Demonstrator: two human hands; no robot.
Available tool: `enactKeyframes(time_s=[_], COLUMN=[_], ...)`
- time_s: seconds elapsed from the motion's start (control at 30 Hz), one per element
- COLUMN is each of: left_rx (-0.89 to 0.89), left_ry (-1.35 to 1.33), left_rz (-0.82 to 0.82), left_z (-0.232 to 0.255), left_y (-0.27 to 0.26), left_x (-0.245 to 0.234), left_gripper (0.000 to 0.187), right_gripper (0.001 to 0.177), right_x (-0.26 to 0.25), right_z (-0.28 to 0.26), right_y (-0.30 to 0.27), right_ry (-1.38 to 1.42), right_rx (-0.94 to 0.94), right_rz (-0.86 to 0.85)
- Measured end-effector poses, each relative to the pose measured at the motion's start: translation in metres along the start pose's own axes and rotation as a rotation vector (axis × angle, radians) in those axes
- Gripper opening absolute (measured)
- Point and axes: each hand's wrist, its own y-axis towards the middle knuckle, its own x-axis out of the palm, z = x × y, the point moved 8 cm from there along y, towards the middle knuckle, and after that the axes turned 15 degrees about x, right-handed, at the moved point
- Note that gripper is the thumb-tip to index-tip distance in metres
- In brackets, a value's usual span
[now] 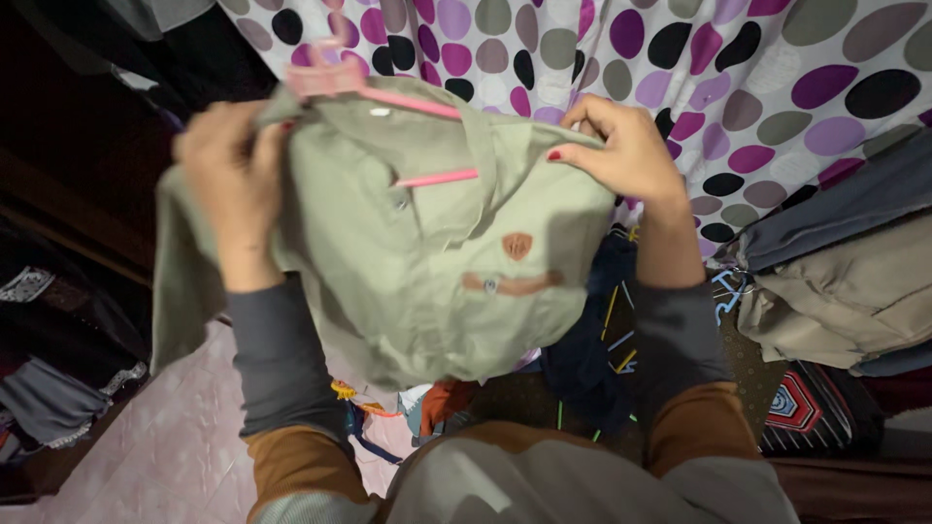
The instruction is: The person picks up shirts from a pile, places each on a hanger, and hangs them in a closet. They handle a dark blue shirt, a light green shirt, a navy shirt, a purple shirt, and a light blue shirt, placing each on a hanger and hanging it in the closet.
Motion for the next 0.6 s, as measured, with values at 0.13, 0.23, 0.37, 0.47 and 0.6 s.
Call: enactKeyframes(time_s=[0.13,0.23,0.37,0.47,0.6], left_rx=[-0.070,-0.034,0.006,0.052,-0.023], left_ry=[-0.126,-0.144,-0.099,-0.111,-0.244], left_rz=[-0.108,-0.165,-0.253,-0.238,-0.151], left_z=[0.010,0.026,0.039,0.043,0.028], left_y=[-0.004,-0.008,-0.006,-0.004,-0.005], left_x=[0.034,0.051,0.072,0.075,0.058], left_gripper=[0.014,0.016,0.018,0.018,0.013], right_gripper=[0.026,0.035,0.035,0.016,0.012], right_x=[0.015,0.037,0.068,0.075,0.072], right_z=[-0.013,-0.029,-0.048,-0.048,-0.045], right_y=[0.012,0.020,0.042,0.069,0.079], right_ry=[0.116,0.196,0.509,0.646,0.595], right_rx=[-0.107,-0.176,-0.181,-0.075,-0.035], right_rz=[-0.114,-0.158,-0.299,-0.213,-0.158])
